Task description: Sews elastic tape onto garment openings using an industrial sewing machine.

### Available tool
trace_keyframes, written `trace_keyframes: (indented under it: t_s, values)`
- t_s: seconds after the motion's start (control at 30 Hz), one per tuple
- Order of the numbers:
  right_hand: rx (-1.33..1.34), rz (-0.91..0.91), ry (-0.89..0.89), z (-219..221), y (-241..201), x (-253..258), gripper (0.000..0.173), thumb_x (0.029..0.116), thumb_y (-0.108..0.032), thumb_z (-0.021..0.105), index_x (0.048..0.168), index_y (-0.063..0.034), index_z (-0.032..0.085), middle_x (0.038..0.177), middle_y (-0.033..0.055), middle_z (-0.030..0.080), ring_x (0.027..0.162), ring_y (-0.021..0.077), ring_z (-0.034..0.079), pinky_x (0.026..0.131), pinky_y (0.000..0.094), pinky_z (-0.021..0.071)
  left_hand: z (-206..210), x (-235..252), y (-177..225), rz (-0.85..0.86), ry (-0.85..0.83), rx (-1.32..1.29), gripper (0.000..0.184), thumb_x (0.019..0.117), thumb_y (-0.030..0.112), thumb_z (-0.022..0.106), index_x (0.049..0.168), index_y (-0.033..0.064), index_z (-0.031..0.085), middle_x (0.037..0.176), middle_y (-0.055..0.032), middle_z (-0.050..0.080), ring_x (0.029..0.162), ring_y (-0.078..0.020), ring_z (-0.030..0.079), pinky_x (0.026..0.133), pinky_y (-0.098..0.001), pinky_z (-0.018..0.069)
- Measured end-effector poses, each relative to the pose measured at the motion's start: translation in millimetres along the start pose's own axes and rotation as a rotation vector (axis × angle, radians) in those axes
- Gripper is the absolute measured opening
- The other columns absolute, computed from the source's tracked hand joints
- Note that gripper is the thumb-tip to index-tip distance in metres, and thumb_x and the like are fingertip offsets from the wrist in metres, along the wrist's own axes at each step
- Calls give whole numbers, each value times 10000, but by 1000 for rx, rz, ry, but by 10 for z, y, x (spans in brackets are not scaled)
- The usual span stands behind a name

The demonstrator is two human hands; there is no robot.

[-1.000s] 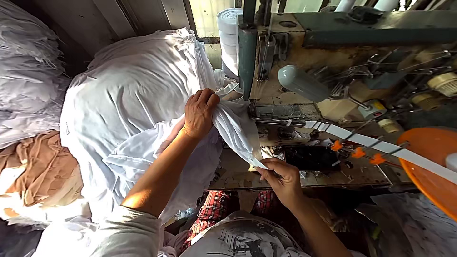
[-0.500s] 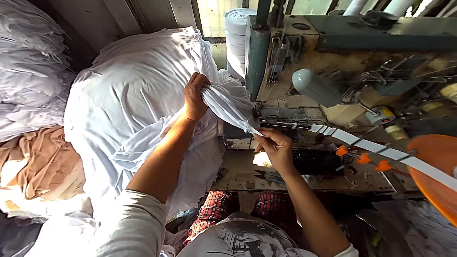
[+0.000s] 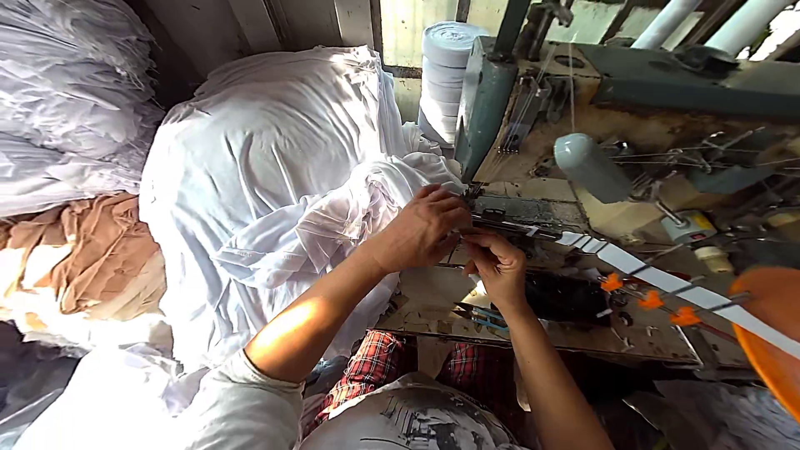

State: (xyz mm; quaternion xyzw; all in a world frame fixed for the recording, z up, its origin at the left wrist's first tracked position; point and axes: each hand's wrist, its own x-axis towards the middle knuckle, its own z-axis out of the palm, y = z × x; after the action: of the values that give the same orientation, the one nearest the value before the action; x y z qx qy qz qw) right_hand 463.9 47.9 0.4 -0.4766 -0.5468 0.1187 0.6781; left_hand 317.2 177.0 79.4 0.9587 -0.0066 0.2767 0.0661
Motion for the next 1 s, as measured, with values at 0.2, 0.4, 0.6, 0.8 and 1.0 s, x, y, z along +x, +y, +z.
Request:
trace_keyframes:
  t_s: [0.2, 0.4, 0.6, 0.8, 1.0]
  values:
    - [-220, -121, 9, -10, 51, -99, 174, 956, -10, 646, 1077, 69, 744, 1160, 177, 721, 703, 55, 688, 615, 192, 596, 135, -131, -17, 64, 31, 170, 219, 943, 105, 540, 972, 48, 749, 1004, -103, 710, 971, -271, 662, 834, -422, 508]
    - [-553, -130, -53, -21, -27, -49, 265, 970, -129, 668, 1197, -18, 746, 1290, 151, 694, 755, 122, 707, 648, 264, 592, 213, -171, -2, -51, 8, 289, 372, 1029, 257, 480, 1154, 18, 737, 1217, -158, 695, 1175, -324, 641, 1012, -475, 485]
    - [-621, -236, 24, -72, -139, -404, 244, 988, -120, 624, 1111, 54, 743, 1223, 250, 680, 794, 139, 696, 691, 222, 576, 260, -170, -73, -248, -51, 212, 684, 1052, 552, 370, 1359, -3, 628, 1471, -206, 557, 1432, -367, 469, 1199, -533, 321]
    - [-844, -107, -192, -194, -149, -1013, 264, 949, -252, 656, 1038, -43, 790, 1102, 131, 743, 1037, 299, 707, 903, 431, 574, -123, -547, -103, -560, 87, 318, 654, 1020, 499, 527, 1461, 16, 536, 1584, -239, 415, 1515, -438, 306, 1227, -669, 161]
    - [-956, -74, -188, -167, -48, -1094, 209, 956, -152, 635, 1014, -30, 795, 1042, 133, 748, 997, 333, 709, 867, 484, 575, -616, -1236, -236, -866, 150, 239, 277, 963, 173, 712, 1092, -64, 650, 994, -277, 678, 963, -474, 673, 822, -676, 502]
